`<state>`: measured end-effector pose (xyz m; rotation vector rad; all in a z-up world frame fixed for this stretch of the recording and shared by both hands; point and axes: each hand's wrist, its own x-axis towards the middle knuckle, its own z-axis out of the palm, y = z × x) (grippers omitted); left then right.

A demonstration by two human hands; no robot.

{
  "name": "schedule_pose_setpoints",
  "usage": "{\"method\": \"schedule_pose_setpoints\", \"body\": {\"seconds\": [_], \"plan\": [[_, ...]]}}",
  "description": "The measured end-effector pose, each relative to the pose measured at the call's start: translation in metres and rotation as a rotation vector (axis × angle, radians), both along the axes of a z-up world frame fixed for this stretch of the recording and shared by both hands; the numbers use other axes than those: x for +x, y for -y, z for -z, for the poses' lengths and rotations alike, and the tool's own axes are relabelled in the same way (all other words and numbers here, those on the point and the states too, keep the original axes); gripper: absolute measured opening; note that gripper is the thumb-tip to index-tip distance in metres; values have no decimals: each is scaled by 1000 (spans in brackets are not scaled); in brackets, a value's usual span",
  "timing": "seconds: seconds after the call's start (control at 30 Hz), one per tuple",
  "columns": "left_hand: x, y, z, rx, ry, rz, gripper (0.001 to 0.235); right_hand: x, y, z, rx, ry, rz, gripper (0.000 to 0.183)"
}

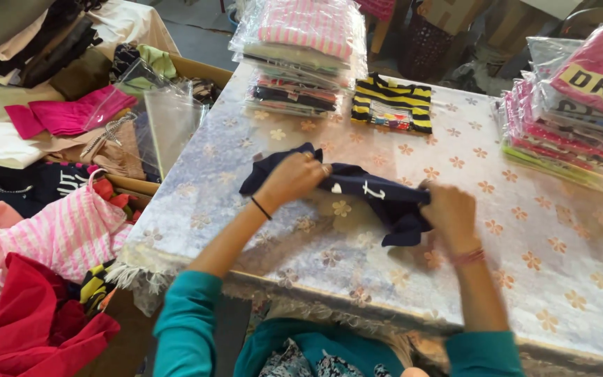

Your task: The person folds several t-shirts on a table covered with a floral tablecloth. They handle a pink shirt, a yellow and black striped shirt, a navy blue shirt, a red shirt, and a grey shirt, folding each one neatly and stacking them.

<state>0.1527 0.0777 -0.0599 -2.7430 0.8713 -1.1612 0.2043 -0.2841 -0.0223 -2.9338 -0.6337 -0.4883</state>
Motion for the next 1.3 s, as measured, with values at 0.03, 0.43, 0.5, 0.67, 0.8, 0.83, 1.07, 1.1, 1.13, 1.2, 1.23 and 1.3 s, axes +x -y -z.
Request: {"method": "schedule_pose_setpoints", "body": {"seconds": [0.03, 0.43, 0.5, 0.67, 0.8, 0.83, 1.07, 1.1, 1.13, 1.2, 1.23, 1.3], "plan": [[9, -12, -9, -1, -2, 3, 10, 17, 10, -6, -1, -2, 3, 29], [-61, -53, -121, 230, 190, -311, 14, 6, 138, -21, -96, 558, 45, 31], [-98, -47, -105, 343, -186, -352, 17, -31, 145, -12, 17, 263, -116, 54], [-139, -44, -90, 77, -864, -388, 43, -52, 162, 10, 44, -303, -72, 55], [-114, -33, -47, -108, -511, -133, 59, -68, 124, -3, 141, -122, -286, 59], [-105, -28, -32, -101, -499, -125, 59, -72, 108, -7, 144, -108, -278, 59], [-110, 2, 5, -146, -668, -85, 62, -80, 72, -4, 129, -164, -370, 52], [-119, 6, 6, -237, -732, -136, 62, -86, 72, -6, 116, -241, -319, 48], [-123, 4, 6, -241, -746, -135, 62, -91, 76, -7, 112, -255, -317, 48], [-132, 1, 6, -235, -954, -346, 63, -101, 83, -11, 111, -283, -234, 46], [-133, -5, 9, -234, -953, -344, 63, -102, 89, -10, 112, -283, -232, 46], [-133, -17, 14, -73, -729, -320, 51, -105, 101, -8, -56, -185, -198, 36]]}}
